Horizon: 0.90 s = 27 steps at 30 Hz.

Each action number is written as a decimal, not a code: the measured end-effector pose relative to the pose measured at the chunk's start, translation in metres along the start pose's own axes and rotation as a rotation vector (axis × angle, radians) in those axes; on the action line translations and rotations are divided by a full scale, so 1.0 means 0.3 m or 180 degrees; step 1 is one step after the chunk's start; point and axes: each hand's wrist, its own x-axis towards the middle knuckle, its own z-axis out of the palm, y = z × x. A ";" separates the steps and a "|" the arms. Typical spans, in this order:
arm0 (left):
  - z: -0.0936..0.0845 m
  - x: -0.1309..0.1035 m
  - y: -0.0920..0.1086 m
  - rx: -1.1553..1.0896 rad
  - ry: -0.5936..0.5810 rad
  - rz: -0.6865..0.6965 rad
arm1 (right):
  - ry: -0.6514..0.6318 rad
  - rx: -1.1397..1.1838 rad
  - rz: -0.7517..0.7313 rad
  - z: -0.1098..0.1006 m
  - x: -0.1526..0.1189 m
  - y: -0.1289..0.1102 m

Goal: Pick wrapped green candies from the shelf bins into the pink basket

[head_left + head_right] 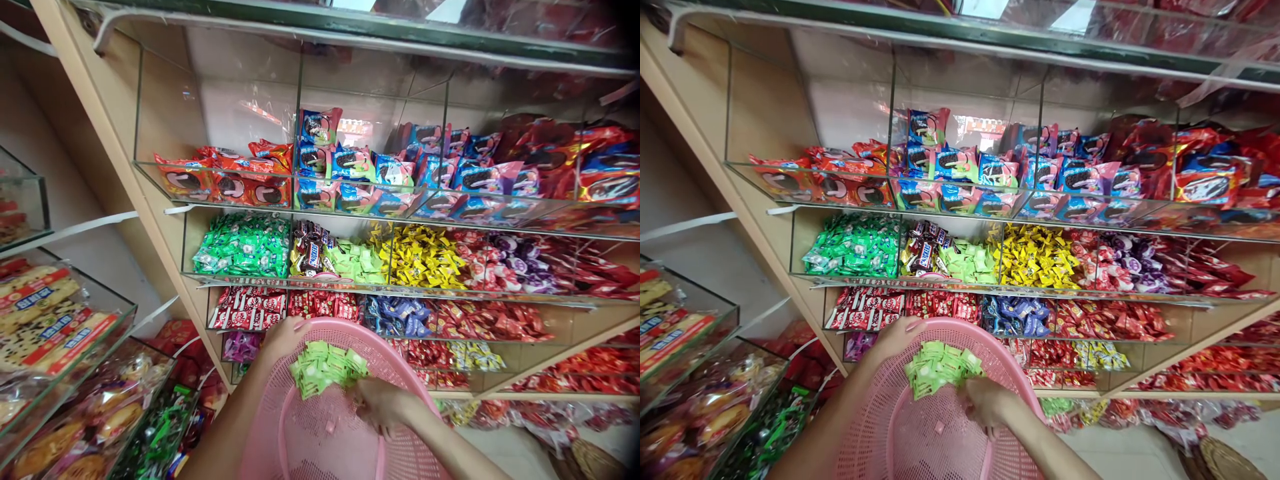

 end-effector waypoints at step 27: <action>-0.009 0.018 0.006 0.0064 -0.0009 -0.0032 | 0.0772 -0.0733 -0.0544 -0.030 0.001 0.024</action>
